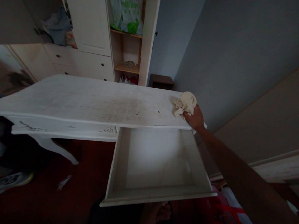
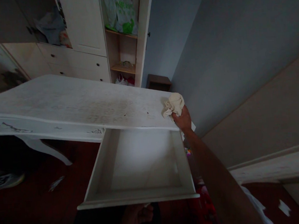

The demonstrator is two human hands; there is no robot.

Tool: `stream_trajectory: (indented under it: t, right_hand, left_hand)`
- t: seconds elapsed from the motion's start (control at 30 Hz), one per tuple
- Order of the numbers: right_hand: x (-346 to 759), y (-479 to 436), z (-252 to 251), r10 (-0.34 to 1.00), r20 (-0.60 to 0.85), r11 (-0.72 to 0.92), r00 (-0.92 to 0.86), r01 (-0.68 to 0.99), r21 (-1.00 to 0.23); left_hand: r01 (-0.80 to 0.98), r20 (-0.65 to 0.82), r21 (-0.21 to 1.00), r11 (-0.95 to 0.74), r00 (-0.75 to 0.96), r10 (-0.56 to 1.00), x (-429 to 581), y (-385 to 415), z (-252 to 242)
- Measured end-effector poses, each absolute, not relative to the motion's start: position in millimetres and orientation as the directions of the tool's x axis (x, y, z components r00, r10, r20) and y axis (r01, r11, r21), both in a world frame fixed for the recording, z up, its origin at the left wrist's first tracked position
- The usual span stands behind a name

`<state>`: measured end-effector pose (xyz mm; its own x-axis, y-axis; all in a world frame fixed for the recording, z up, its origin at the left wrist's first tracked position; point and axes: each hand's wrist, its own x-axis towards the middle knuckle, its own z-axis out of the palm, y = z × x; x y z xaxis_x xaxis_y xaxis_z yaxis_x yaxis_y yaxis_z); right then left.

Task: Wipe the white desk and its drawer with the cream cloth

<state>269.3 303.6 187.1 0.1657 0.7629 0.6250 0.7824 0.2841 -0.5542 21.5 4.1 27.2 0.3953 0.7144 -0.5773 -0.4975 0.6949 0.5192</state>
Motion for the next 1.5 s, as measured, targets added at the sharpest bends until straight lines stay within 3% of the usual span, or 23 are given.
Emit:
stream_trajectory:
  t: [0.23,0.4,0.53,0.63,0.73,0.8,0.93,1.0,1.07,1.27,1.5]
  right_hand:
    - [266.8,295.5,192.2,0.765,0.601,0.302,0.231,0.695,-0.653]
    - [260.7,287.0,194.2,0.746,0.611,0.376,0.264,0.590,-0.714]
    - [255.5,259.2,188.9,0.769,0.545,0.337,0.333,0.515,-0.789]
    - [249.5,214.3,186.2,0.853,0.474,0.294,0.218,0.549,-0.782]
    - [238.6,162.1,188.4,0.965,0.254,0.223,-0.070,0.731,-0.645]
    - [229.2,136.0,190.1,0.974,0.102,0.226,-0.201,0.870,-0.438]
    - [211.5,122.4,186.2,0.993,-0.014,0.117,-0.116,0.990,0.075]
    - [203.6,130.5,181.7,1.000,-0.011,-0.010,0.012,0.979,0.204]
    - [194.9,142.5,177.5,0.995,0.005,-0.100,0.101,0.967,0.234]
    - [167.4,176.3,167.7,0.980,-0.070,-0.176,0.189,0.972,0.157]
    - [166.9,193.2,155.9,0.957,-0.054,-0.278,0.286,0.952,0.128]
  left_hand:
    - [-0.487,-0.613,0.567,0.664,0.288,0.736,22.3,7.7,21.9]
    - [-0.440,-0.580,0.570,0.694,0.383,0.719,10.5,13.2,34.4]
    - [-0.423,-0.574,0.574,0.701,0.402,0.713,5.3,13.6,40.6]
    - [-0.415,-0.571,0.574,0.705,0.415,0.709,4.3,13.1,40.9]
    - [-0.409,-0.568,0.574,0.709,0.425,0.705,4.3,13.6,39.2]
    - [-0.404,-0.566,0.575,0.711,0.431,0.703,4.3,14.4,37.1]
    - [-0.391,-0.565,0.582,0.713,0.437,0.700,4.4,15.1,31.2]
    - [-0.389,-0.563,0.585,0.711,0.436,0.702,5.6,14.4,28.5]
    - [-0.392,-0.561,0.589,0.707,0.430,0.707,8.1,13.0,26.1]
    - [-0.442,-0.511,0.638,0.630,0.369,0.777,17.8,9.1,18.7]
    - [-0.324,-0.521,0.704,0.632,0.370,0.769,22.4,10.4,15.3]
